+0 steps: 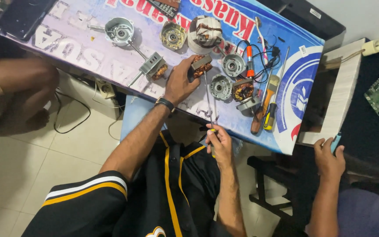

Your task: Cleaning and adjusting the internal components of an electric motor stator using a screwdriver.

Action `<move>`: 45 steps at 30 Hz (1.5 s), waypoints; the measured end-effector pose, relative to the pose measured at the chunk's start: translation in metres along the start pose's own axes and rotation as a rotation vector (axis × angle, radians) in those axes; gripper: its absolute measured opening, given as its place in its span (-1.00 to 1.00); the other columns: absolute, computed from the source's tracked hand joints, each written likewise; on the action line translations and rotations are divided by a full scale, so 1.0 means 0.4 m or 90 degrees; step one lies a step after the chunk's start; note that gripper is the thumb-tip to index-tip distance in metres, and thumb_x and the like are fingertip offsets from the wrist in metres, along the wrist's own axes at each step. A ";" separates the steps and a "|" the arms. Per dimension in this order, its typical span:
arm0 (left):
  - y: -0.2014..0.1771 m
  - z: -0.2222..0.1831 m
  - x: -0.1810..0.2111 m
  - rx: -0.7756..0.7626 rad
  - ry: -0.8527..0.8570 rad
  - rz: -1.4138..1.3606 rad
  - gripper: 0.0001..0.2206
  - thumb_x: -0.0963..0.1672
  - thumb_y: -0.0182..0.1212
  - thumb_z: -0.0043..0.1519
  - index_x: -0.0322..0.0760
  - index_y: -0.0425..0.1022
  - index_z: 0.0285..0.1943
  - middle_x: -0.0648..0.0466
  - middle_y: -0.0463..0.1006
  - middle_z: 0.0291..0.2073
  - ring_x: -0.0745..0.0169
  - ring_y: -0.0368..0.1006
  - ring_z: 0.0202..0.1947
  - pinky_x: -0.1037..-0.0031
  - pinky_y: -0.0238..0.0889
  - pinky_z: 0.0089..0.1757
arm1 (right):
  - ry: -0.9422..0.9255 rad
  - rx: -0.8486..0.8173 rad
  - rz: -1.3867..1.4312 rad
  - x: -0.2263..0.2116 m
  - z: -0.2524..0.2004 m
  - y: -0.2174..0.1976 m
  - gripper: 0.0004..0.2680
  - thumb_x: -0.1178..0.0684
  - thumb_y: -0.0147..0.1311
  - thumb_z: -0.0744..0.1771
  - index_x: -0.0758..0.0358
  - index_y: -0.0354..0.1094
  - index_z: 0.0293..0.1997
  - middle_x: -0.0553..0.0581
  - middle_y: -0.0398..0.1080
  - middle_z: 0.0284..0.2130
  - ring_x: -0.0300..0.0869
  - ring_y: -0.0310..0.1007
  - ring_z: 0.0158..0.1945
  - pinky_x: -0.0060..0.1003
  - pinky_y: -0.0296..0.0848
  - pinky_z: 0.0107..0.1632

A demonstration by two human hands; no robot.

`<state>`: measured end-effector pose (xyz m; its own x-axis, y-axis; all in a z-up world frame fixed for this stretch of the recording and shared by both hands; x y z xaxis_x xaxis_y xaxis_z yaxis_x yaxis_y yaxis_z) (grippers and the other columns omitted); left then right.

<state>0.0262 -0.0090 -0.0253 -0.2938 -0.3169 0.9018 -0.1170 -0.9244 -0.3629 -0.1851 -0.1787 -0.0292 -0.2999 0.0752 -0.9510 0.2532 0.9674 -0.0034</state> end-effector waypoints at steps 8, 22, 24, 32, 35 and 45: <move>0.001 0.001 -0.004 0.001 0.002 -0.007 -0.35 -0.15 0.31 0.10 -0.27 0.27 0.45 -0.23 0.50 0.13 -0.35 0.45 0.14 0.03 0.22 0.17 | -0.010 0.014 0.057 -0.035 0.008 0.035 -0.78 0.08 0.09 0.37 0.39 0.43 0.07 0.23 0.32 -0.61 -0.17 0.31 -0.78 -0.43 0.29 -0.67; 0.008 0.009 -0.019 -0.010 -0.026 -0.012 -0.29 -0.14 0.53 0.07 -0.21 0.30 0.44 -0.22 0.53 0.11 -0.38 0.46 0.12 -0.01 0.29 0.14 | 0.076 0.068 0.260 0.061 0.024 0.264 -0.75 -0.10 -0.01 0.42 0.33 0.36 -0.02 0.21 0.35 -0.54 -0.13 0.42 -0.65 -0.30 0.45 -0.61; 0.019 0.000 -0.035 -0.033 -0.009 0.010 -0.28 -0.11 0.47 0.13 -0.17 0.22 0.50 -0.19 0.51 0.16 -0.26 0.45 0.17 0.09 0.21 0.20 | 0.088 0.087 0.235 0.095 0.038 0.278 -0.72 -0.19 0.02 0.41 0.27 0.39 -0.05 0.22 0.38 -0.55 -0.10 0.46 -0.62 -0.28 0.48 -0.59; 0.007 0.006 -0.019 -0.025 0.027 0.015 -0.31 -0.17 0.32 0.13 -0.19 0.19 0.51 -0.21 0.54 0.11 -0.24 0.46 0.14 0.10 0.15 0.18 | 0.106 0.104 0.213 0.047 0.052 0.224 -0.72 -0.18 0.01 0.42 0.28 0.40 -0.03 0.16 0.34 -0.56 -0.18 0.38 -0.67 -0.31 0.42 -0.64; 0.011 0.012 -0.030 -0.020 0.034 0.024 -0.32 -0.16 0.27 0.09 -0.16 0.22 0.49 -0.17 0.55 0.07 -0.22 0.46 0.11 0.11 0.14 0.15 | 0.098 0.087 0.170 0.004 0.049 0.163 -0.72 -0.15 0.03 0.41 0.30 0.41 -0.03 0.15 0.33 -0.57 -0.21 0.35 -0.68 -0.35 0.37 -0.66; 0.023 0.019 -0.042 -0.042 0.015 -0.014 -0.32 -0.20 0.17 0.03 0.00 0.31 0.45 0.03 0.58 0.02 0.07 0.47 0.07 0.29 0.05 0.15 | 0.090 0.068 -0.042 -0.068 0.085 -0.054 -0.86 -0.02 0.12 0.39 0.20 0.36 -0.07 0.16 0.35 -0.61 -0.25 0.28 -0.75 -0.46 0.24 -0.74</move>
<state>0.0373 -0.0138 -0.0418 -0.3131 -0.2906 0.9042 -0.1865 -0.9147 -0.3586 -0.1512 -0.2099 -0.0136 -0.4438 0.0526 -0.8946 0.3224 0.9408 -0.1046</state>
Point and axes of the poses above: each hand's wrist, its own z-axis towards the middle knuckle, its own y-axis out of the palm, x = y × z, the point moved 2 cm from there along z, towards the middle knuckle
